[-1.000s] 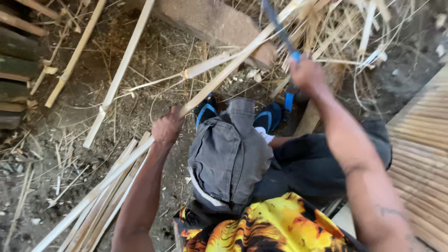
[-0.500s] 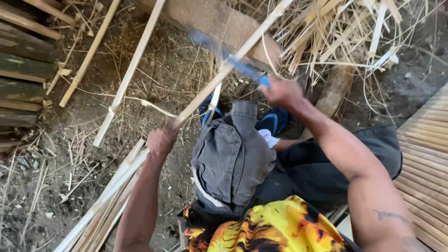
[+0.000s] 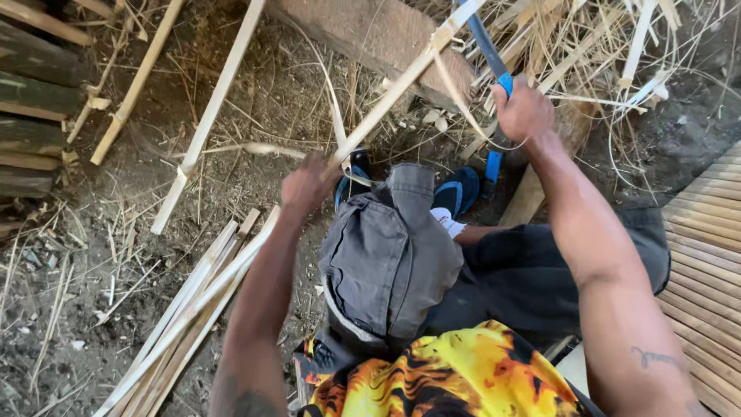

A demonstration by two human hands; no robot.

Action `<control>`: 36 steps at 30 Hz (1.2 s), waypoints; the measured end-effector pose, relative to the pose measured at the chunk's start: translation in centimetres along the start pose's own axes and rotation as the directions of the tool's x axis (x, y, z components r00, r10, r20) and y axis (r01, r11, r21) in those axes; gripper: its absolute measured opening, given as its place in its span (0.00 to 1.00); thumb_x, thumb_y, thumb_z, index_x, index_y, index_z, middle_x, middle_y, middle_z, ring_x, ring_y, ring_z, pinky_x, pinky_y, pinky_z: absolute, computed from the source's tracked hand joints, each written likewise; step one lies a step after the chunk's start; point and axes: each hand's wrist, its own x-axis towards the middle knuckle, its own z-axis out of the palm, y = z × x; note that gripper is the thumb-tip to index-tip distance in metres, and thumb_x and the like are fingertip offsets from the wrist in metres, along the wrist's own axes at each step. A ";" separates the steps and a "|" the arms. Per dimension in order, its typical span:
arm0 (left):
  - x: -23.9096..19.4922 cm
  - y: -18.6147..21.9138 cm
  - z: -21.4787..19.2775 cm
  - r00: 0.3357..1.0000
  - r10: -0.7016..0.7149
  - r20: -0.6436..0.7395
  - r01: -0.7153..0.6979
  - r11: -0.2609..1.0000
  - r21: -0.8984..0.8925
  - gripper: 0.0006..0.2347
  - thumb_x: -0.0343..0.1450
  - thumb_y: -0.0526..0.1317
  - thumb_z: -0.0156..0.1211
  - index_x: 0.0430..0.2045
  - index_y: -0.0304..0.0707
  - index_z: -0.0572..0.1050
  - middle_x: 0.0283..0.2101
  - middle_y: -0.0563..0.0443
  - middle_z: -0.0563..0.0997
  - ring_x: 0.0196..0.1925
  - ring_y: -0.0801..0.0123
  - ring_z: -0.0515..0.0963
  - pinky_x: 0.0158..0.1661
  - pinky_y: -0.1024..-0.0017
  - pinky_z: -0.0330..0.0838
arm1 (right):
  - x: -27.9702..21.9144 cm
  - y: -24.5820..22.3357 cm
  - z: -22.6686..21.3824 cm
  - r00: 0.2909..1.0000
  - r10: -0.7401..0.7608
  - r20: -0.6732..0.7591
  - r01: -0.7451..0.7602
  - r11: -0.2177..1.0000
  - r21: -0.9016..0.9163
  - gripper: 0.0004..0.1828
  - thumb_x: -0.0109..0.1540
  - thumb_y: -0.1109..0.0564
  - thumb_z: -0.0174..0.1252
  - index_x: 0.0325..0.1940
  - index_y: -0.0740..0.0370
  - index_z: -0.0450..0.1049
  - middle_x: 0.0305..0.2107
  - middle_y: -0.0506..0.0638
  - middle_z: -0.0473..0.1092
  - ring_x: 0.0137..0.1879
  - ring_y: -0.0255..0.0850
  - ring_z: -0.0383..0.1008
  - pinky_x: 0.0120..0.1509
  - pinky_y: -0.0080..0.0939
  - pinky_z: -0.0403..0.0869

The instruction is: The person sits on the ground and uses a machete to split long bamboo poles into thin strips. They repeatedly strike the bamboo against a wooden block, peel off the resulting strips, and set them aside.

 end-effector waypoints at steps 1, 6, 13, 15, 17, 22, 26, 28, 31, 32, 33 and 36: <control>1.9 2.2 -0.2 0.995 0.082 -0.058 -0.082 0.997 -0.002 0.31 0.71 0.68 0.49 0.61 0.47 0.61 0.55 0.33 0.77 0.26 0.56 0.83 0.19 0.64 0.76 | 0.0 -0.2 0.3 1.000 0.004 -0.014 -0.004 1.000 -0.002 0.27 0.73 0.38 0.50 0.48 0.69 0.68 0.30 0.73 0.73 0.39 0.73 0.74 0.45 0.71 0.71; 7.9 9.9 -2.1 0.974 0.206 -0.095 -0.216 0.971 -0.100 0.24 0.75 0.54 0.53 0.62 0.47 0.57 0.43 0.31 0.82 0.32 0.43 0.84 0.31 0.51 0.80 | -0.5 -0.9 2.6 0.994 -0.026 -0.108 0.026 1.000 0.001 0.27 0.74 0.37 0.50 0.46 0.68 0.68 0.30 0.71 0.73 0.38 0.72 0.75 0.43 0.70 0.72; 4.7 9.1 -2.9 0.996 0.047 -0.077 -0.046 0.999 0.012 0.11 0.82 0.44 0.42 0.59 0.52 0.58 0.36 0.35 0.83 0.33 0.42 0.85 0.30 0.46 0.80 | -4.6 -8.4 3.3 0.961 -0.229 0.153 0.237 0.971 -0.034 0.32 0.72 0.33 0.43 0.52 0.68 0.67 0.27 0.67 0.75 0.33 0.65 0.78 0.40 0.65 0.75; 1.7 6.0 -2.9 0.997 -0.069 -0.024 0.069 0.998 -0.012 0.16 0.79 0.48 0.42 0.62 0.58 0.55 0.34 0.35 0.83 0.33 0.41 0.83 0.33 0.46 0.76 | -4.7 -8.6 1.7 0.888 -0.210 0.410 0.300 0.939 -0.168 0.34 0.67 0.31 0.42 0.62 0.60 0.61 0.28 0.66 0.76 0.34 0.63 0.79 0.39 0.65 0.76; -3.6 -0.1 -3.0 0.980 -0.200 -0.010 0.200 0.978 0.055 0.15 0.84 0.55 0.33 0.67 0.69 0.56 0.35 0.35 0.84 0.33 0.44 0.83 0.32 0.47 0.74 | -4.5 -6.9 0.7 0.894 -0.142 0.425 0.249 0.945 -0.210 0.34 0.67 0.30 0.42 0.64 0.58 0.61 0.30 0.67 0.76 0.36 0.64 0.79 0.40 0.65 0.76; -11.4 -7.8 -1.7 0.995 -0.077 -0.059 0.086 0.981 0.175 0.30 0.76 0.58 0.44 0.73 0.54 0.46 0.35 0.32 0.82 0.19 0.47 0.80 0.17 0.52 0.74 | -1.3 -1.8 -3.1 0.996 0.013 0.090 -0.015 1.000 0.023 0.30 0.75 0.34 0.41 0.53 0.66 0.67 0.33 0.69 0.75 0.40 0.67 0.77 0.44 0.68 0.73; -10.0 -7.5 0.8 0.995 -0.089 -0.052 0.097 0.977 0.187 0.26 0.78 0.54 0.45 0.71 0.52 0.51 0.33 0.35 0.84 0.24 0.46 0.82 0.23 0.49 0.75 | -4.1 -4.6 -1.3 0.933 -0.068 0.353 0.116 0.986 -0.118 0.29 0.73 0.35 0.40 0.52 0.64 0.68 0.34 0.67 0.77 0.40 0.65 0.78 0.46 0.66 0.75; -11.1 -8.8 1.4 0.986 -0.158 -0.045 0.164 0.972 0.168 0.27 0.78 0.55 0.44 0.71 0.50 0.49 0.33 0.31 0.83 0.24 0.41 0.82 0.22 0.47 0.75 | -5.2 -3.5 -0.1 0.835 -0.062 0.548 0.194 0.963 -0.188 0.29 0.72 0.35 0.38 0.48 0.63 0.70 0.36 0.64 0.77 0.40 0.62 0.80 0.43 0.63 0.79; -15.8 -12.0 3.1 0.965 -0.262 0.009 0.257 0.953 0.159 0.20 0.79 0.54 0.42 0.65 0.54 0.56 0.35 0.33 0.84 0.29 0.39 0.83 0.26 0.45 0.76 | -0.2 4.9 -1.6 0.996 0.020 0.093 -0.009 0.992 -0.123 0.26 0.74 0.40 0.44 0.50 0.67 0.73 0.40 0.71 0.75 0.46 0.67 0.76 0.51 0.65 0.72; -16.4 -12.5 3.5 0.957 -0.290 0.021 0.284 0.946 0.155 0.16 0.80 0.54 0.42 0.62 0.57 0.60 0.37 0.35 0.85 0.31 0.38 0.83 0.28 0.44 0.76 | 0.9 7.2 -1.7 0.992 0.066 -0.106 -0.074 0.995 -0.071 0.28 0.77 0.40 0.44 0.50 0.69 0.74 0.41 0.72 0.75 0.46 0.68 0.75 0.52 0.65 0.72; -17.2 -13.1 4.4 0.971 -0.236 -0.033 0.238 0.958 0.157 0.17 0.78 0.54 0.43 0.62 0.58 0.60 0.36 0.36 0.85 0.31 0.38 0.83 0.30 0.43 0.76 | 0.8 8.6 -0.8 0.990 0.057 -0.128 -0.065 0.996 -0.055 0.27 0.78 0.41 0.44 0.49 0.69 0.74 0.40 0.71 0.75 0.46 0.68 0.75 0.52 0.65 0.72; -16.3 -12.5 4.9 0.985 -0.159 -0.065 0.165 0.980 0.113 0.22 0.75 0.56 0.46 0.64 0.58 0.58 0.36 0.36 0.85 0.34 0.39 0.84 0.36 0.42 0.76 | 1.1 9.9 0.5 0.982 0.061 -0.181 -0.048 0.996 0.070 0.25 0.77 0.43 0.45 0.49 0.69 0.74 0.36 0.70 0.74 0.44 0.67 0.75 0.50 0.64 0.71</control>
